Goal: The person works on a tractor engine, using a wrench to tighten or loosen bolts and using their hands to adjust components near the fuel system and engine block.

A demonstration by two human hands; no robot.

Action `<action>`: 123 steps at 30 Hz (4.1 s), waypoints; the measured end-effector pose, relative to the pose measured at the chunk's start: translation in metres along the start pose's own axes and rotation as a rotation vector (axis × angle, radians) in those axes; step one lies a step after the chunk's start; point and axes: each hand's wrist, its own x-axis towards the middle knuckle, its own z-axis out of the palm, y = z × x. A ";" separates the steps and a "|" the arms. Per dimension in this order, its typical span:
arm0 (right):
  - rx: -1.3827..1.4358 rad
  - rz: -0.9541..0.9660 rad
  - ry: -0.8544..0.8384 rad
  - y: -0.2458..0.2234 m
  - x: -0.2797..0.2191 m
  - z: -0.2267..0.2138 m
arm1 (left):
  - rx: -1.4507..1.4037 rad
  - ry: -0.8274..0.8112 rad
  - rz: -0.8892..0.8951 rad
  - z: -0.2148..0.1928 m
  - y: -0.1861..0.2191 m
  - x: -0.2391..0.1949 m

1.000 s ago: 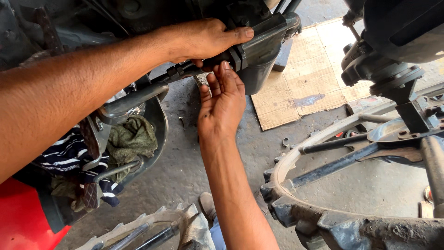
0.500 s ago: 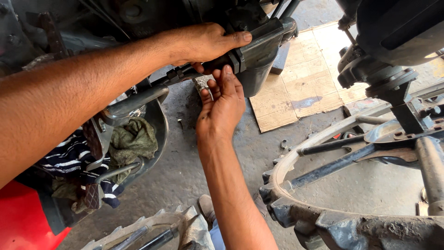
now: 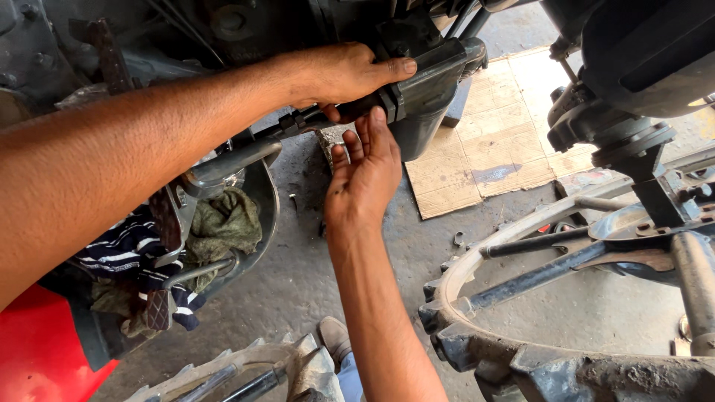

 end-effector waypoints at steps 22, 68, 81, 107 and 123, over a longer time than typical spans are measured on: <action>0.011 -0.049 -0.059 0.009 -0.001 0.006 | -0.004 0.017 0.043 0.000 0.000 -0.001; 0.105 0.059 -0.041 0.008 0.015 0.001 | -0.005 0.056 0.075 0.001 -0.004 -0.003; 0.106 0.044 0.011 0.012 0.009 -0.003 | 0.006 0.038 0.050 0.000 0.000 -0.005; 0.143 0.013 -0.077 0.015 0.011 0.000 | -0.025 0.029 0.077 0.001 -0.003 -0.005; 0.215 0.063 -0.115 0.010 0.012 -0.009 | 0.023 0.057 0.039 0.001 -0.002 -0.003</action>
